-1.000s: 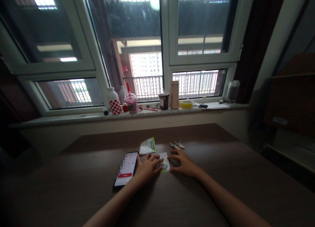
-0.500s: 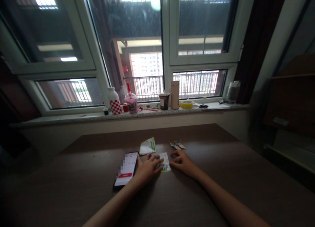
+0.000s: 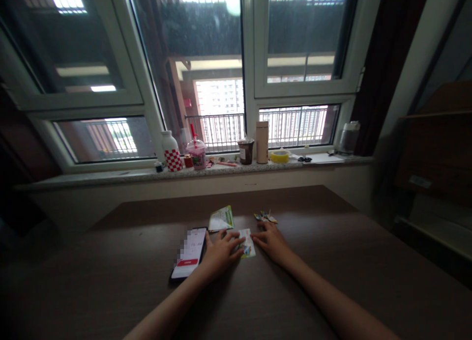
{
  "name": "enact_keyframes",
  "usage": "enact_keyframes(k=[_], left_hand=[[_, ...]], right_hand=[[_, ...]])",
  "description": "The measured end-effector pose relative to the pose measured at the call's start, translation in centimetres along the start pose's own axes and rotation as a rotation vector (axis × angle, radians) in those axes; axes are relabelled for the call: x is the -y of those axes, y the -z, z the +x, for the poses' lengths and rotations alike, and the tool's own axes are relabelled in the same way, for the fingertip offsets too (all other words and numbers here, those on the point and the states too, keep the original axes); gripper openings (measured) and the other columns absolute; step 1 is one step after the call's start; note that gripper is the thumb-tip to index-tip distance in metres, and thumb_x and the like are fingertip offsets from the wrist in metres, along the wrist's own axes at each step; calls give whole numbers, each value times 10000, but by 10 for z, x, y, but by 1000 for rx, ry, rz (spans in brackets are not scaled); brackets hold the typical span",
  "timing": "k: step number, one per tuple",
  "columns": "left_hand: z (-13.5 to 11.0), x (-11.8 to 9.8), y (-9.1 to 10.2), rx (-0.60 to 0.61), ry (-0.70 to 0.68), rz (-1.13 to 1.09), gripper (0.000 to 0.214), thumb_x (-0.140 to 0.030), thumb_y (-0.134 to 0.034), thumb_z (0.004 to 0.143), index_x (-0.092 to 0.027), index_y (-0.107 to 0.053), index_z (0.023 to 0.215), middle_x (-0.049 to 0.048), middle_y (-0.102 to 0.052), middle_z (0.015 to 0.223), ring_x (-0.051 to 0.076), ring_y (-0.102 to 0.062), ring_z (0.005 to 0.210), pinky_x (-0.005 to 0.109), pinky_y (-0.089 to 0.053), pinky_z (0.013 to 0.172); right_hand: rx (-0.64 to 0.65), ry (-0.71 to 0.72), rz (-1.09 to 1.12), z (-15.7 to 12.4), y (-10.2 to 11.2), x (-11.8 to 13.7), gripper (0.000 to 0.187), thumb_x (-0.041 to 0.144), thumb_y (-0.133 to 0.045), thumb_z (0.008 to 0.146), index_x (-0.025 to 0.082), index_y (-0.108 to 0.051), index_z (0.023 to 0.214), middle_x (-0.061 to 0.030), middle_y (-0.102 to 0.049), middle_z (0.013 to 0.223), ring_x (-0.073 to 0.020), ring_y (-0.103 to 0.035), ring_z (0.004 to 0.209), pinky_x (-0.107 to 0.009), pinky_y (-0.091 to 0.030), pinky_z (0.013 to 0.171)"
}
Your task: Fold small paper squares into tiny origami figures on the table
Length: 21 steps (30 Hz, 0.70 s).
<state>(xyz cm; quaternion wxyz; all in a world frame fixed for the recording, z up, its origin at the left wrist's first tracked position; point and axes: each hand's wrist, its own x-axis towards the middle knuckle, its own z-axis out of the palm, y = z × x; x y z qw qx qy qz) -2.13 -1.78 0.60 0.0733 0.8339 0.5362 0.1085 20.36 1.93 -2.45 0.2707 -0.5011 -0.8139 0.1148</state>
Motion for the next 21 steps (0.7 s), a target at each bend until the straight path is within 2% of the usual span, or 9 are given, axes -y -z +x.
enact_keyframes(k=[11,21], left_hand=[[1,1,-2,-19,-12,-5,383,-517,-453,931,-473,-523,1305,-33,-529,1419,377,-286,1387,845,54,990],[-2,2,-4,-75,-36,-13,369,-495,-471,932,-475,-535,1296,-33,-556,1388,384,-317,1378,855,56,977]], right_hand=[[10,-69,-177,-3,-2,14,373,333,-497,930,326,-614,1284,-113,-523,1299,-272,-448,1253,-441,-354,1083],[-13,-76,-281,-1,-9,15,393,311,-469,936,324,-575,1314,-120,-524,1282,-270,-468,1225,-443,-379,1058]])
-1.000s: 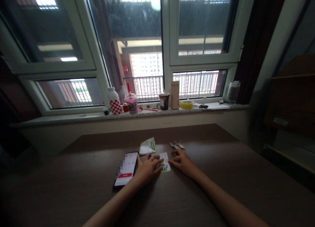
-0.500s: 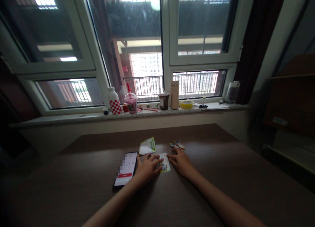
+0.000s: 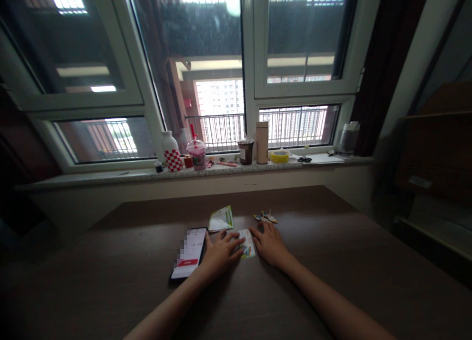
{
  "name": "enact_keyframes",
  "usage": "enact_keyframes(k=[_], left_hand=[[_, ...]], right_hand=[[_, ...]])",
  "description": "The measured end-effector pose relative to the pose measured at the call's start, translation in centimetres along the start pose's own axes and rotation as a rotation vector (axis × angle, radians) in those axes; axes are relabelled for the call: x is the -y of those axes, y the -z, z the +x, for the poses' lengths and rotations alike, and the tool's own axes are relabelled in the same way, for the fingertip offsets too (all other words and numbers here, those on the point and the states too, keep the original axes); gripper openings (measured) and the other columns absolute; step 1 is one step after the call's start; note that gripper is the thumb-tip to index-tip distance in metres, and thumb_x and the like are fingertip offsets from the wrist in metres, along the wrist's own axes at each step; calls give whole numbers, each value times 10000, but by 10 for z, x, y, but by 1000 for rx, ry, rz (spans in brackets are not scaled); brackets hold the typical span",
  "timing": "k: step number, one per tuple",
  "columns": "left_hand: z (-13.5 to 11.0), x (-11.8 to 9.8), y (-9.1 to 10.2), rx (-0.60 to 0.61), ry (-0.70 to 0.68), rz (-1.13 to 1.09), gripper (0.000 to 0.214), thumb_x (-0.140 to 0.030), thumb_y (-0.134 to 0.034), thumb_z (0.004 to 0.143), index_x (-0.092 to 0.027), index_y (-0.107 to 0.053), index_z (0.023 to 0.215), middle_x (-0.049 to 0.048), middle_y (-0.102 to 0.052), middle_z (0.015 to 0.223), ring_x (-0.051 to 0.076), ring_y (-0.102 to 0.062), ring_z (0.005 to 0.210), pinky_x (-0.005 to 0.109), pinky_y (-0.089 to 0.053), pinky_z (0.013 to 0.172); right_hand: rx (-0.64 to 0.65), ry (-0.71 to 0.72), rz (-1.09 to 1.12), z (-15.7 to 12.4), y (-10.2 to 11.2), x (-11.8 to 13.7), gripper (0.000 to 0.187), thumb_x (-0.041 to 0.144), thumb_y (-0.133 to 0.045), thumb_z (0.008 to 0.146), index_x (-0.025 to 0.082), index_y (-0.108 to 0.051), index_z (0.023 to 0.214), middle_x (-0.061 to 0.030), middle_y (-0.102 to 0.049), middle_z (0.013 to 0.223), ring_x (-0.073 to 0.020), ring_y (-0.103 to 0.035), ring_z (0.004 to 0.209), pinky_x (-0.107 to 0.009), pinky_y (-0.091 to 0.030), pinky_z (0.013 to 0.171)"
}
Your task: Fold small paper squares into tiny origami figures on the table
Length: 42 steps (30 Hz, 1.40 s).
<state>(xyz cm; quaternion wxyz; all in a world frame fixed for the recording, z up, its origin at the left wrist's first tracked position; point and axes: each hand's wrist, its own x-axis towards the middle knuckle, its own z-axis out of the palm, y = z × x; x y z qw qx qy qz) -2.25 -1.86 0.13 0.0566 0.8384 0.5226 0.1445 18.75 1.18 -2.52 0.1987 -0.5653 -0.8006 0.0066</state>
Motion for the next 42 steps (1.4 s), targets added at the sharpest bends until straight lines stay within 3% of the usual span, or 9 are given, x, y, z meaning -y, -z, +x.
enact_keyframes(k=[7,12,17,20,25,36,42], left_hand=[[-3,0,-5,-68,-7,-26,345,-473,-475,936,-472,-557,1271,-40,-572,1375,371,-311,1385,833,120,980],[-4,0,-6,-85,-8,-35,354,-443,-472,938,-461,-553,1282,-33,-571,1380,365,-300,1397,812,135,1001],[-4,-1,-7,-94,-14,-53,422,-319,-462,938,-448,-494,1339,-35,-558,1399,334,-287,1417,796,146,1016],[-4,-1,-8,-105,-13,-48,453,-268,-459,928,-410,-485,1357,-13,-534,1424,324,-286,1421,784,117,1044],[-3,0,-9,-168,4,-29,384,-195,-469,907,-353,-598,1231,4,-538,1420,315,-327,1396,780,19,1076],[-4,-3,-4,-210,4,-107,218,-305,-586,886,-324,-688,1077,18,-681,1204,328,-400,1332,769,55,1075],[-3,-3,-3,-201,11,-147,188,-313,-592,887,-330,-710,1031,9,-686,1183,324,-409,1314,758,56,1076]], right_hand=[[-53,29,21,-2,-7,-5,393,307,-481,934,322,-572,1316,-122,-537,1285,-281,-473,1233,-474,-396,1047],[-96,61,116,-1,-7,-11,464,257,-550,884,253,-544,1348,-141,-541,1302,-286,-469,1246,-486,-400,1057],[-112,219,261,-2,-1,-12,441,163,-506,888,272,-575,1310,-88,-551,1362,-258,-440,1291,-501,-352,1108],[-61,306,317,-3,-1,-11,399,142,-456,916,272,-623,1254,-72,-584,1352,-244,-457,1285,-490,-368,1100],[-46,290,300,-5,0,-7,337,189,-445,952,246,-661,1206,-95,-638,1242,-240,-524,1189,-450,-423,1045],[-118,312,232,-12,12,2,249,181,-542,902,237,-719,1068,-93,-613,990,-232,-544,1016,-410,-471,918],[-101,364,336,-12,13,1,152,190,-601,868,219,-711,970,-87,-623,1069,-220,-550,1077,-388,-457,964]])
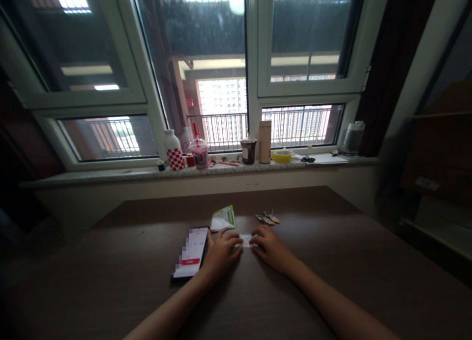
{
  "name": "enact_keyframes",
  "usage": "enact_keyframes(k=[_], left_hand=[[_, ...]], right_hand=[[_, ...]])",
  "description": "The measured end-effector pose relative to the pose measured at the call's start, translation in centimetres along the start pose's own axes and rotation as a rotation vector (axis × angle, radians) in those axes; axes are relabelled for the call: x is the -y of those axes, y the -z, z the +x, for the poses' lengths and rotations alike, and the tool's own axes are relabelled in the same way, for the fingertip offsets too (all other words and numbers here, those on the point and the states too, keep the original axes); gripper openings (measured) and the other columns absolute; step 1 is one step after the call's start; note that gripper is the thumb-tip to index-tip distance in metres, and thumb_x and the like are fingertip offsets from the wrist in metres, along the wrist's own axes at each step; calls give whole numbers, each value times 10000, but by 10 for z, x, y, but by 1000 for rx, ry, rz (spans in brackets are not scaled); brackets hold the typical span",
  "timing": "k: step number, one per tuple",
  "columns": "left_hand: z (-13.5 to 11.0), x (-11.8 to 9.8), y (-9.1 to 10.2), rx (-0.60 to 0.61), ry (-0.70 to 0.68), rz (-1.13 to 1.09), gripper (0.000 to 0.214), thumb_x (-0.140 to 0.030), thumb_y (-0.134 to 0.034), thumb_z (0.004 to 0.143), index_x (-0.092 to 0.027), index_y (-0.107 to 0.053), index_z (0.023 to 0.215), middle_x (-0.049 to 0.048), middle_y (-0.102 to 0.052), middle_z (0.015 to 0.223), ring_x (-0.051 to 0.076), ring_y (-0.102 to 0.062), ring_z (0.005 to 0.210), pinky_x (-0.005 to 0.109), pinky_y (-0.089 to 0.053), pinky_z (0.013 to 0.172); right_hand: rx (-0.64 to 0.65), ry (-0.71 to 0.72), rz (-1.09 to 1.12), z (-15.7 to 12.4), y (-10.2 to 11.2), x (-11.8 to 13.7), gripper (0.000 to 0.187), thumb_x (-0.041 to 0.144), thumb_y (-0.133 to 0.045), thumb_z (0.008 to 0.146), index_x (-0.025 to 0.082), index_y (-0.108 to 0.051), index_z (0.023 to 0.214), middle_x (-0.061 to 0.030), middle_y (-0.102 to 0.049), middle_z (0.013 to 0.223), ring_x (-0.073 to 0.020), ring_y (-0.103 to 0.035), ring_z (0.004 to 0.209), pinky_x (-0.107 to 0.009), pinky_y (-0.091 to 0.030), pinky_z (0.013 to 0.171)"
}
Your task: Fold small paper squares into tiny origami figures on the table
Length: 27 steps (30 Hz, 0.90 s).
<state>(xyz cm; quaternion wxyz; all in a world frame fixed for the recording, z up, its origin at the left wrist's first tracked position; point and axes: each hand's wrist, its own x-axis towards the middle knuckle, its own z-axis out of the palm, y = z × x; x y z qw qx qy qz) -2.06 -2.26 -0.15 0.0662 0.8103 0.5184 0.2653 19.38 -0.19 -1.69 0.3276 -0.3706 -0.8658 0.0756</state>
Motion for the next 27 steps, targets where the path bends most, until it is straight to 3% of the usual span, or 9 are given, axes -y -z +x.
enact_keyframes(k=[11,27], left_hand=[[1,-1,1,19,39,35,189,-311,-569,898,-331,-722,1008,19,-677,1154,298,-450,1268,715,-37,1109],[2,0,2,21,19,-6,172,-310,-589,879,-331,-726,981,18,-673,1123,291,-455,1244,694,-55,1115]], right_hand=[[1,-6,44,2,-2,-2,149,222,-601,884,202,-718,973,-80,-672,984,-208,-582,996,-362,-479,907],[-23,5,-110,2,0,6,206,293,-505,950,193,-684,946,-76,-685,904,-206,-621,898,-348,-486,829]])
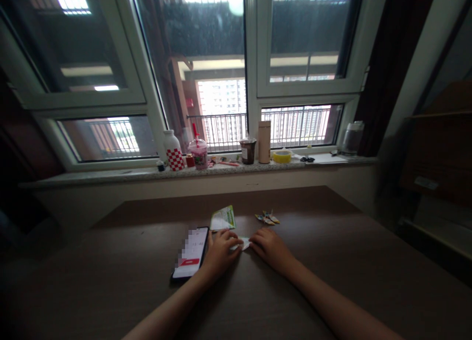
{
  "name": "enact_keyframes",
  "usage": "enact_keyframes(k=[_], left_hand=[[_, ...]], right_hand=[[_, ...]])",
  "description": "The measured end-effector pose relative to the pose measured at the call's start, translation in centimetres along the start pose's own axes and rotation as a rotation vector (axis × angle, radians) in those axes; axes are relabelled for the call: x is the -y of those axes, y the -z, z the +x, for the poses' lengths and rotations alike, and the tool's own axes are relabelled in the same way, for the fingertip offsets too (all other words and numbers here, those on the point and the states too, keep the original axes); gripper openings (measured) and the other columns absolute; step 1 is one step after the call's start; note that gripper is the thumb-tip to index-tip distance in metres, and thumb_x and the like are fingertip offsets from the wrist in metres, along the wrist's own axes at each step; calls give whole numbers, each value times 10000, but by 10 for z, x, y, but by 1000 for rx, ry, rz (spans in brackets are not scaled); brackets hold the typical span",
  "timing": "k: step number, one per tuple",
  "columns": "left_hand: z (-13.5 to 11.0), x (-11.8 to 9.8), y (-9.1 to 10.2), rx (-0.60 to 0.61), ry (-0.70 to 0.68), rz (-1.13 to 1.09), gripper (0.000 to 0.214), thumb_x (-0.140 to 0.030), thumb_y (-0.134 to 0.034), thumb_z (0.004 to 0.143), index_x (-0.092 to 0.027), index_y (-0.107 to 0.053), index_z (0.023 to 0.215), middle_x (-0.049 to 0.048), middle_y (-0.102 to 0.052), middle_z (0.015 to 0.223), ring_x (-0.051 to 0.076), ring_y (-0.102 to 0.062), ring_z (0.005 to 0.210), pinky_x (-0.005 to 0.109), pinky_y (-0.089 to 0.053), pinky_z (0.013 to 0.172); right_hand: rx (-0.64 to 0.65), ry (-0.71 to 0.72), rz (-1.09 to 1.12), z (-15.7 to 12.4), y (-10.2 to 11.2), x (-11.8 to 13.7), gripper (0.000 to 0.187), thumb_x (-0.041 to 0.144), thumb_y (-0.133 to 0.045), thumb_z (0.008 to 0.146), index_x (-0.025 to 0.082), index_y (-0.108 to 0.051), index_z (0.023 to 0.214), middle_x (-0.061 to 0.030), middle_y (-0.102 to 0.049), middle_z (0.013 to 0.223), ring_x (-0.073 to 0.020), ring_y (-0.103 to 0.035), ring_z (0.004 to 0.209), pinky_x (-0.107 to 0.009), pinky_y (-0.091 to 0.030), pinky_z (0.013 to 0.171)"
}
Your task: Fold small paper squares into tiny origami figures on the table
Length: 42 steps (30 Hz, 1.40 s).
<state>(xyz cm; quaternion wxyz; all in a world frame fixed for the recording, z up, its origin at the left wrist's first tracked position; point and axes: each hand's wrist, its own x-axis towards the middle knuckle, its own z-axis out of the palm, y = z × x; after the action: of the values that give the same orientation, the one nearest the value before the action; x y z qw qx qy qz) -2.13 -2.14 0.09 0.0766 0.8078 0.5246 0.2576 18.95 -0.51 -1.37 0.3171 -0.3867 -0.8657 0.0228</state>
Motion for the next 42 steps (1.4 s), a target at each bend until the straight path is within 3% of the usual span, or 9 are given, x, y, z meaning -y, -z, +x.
enact_keyframes(k=[5,10,21,30,36,42], left_hand=[[-1,2,-3,9,-14,-7,180,-324,-599,874,-354,-720,1004,13,-653,1170,294,-427,1273,703,-14,1119],[-1,1,-3,13,-13,-1,181,-329,-601,872,-361,-717,1008,5,-658,1170,299,-430,1277,715,-15,1114],[-2,-4,-1,-20,-19,45,187,-347,-591,872,-326,-717,1008,24,-670,1115,291,-462,1219,696,-47,1114],[-1,-3,-2,-36,-31,71,156,-342,-604,874,-326,-721,977,17,-666,1063,278,-489,1166,709,-54,1105],[-1,-2,-3,-48,-37,87,159,-355,-594,885,-318,-720,976,20,-666,1038,279,-484,1170,715,-40,1105],[-1,-3,-2,-46,-48,101,160,-356,-600,883,-321,-719,983,13,-673,992,273,-501,1156,721,-37,1103]], right_hand=[[-77,-101,-40,-1,1,2,202,369,-524,939,197,-626,910,-64,-684,861,-208,-631,827,-320,-489,758],[-59,-34,-107,0,1,2,246,362,-488,960,200,-641,856,-63,-665,851,-206,-621,818,-315,-479,746],[-88,35,-83,-2,-3,1,246,264,-484,951,229,-696,1070,-99,-666,1037,-210,-625,938,-349,-514,835],[29,55,-112,-2,-1,4,265,224,-503,935,224,-684,1129,-96,-678,1045,-227,-618,975,-389,-503,880],[29,42,-37,-2,3,9,244,206,-496,920,184,-672,1088,-103,-677,1040,-219,-608,982,-369,-500,888],[33,95,-85,-3,3,9,284,201,-493,921,227,-678,1135,-93,-682,1077,-216,-600,1005,-372,-487,897]])
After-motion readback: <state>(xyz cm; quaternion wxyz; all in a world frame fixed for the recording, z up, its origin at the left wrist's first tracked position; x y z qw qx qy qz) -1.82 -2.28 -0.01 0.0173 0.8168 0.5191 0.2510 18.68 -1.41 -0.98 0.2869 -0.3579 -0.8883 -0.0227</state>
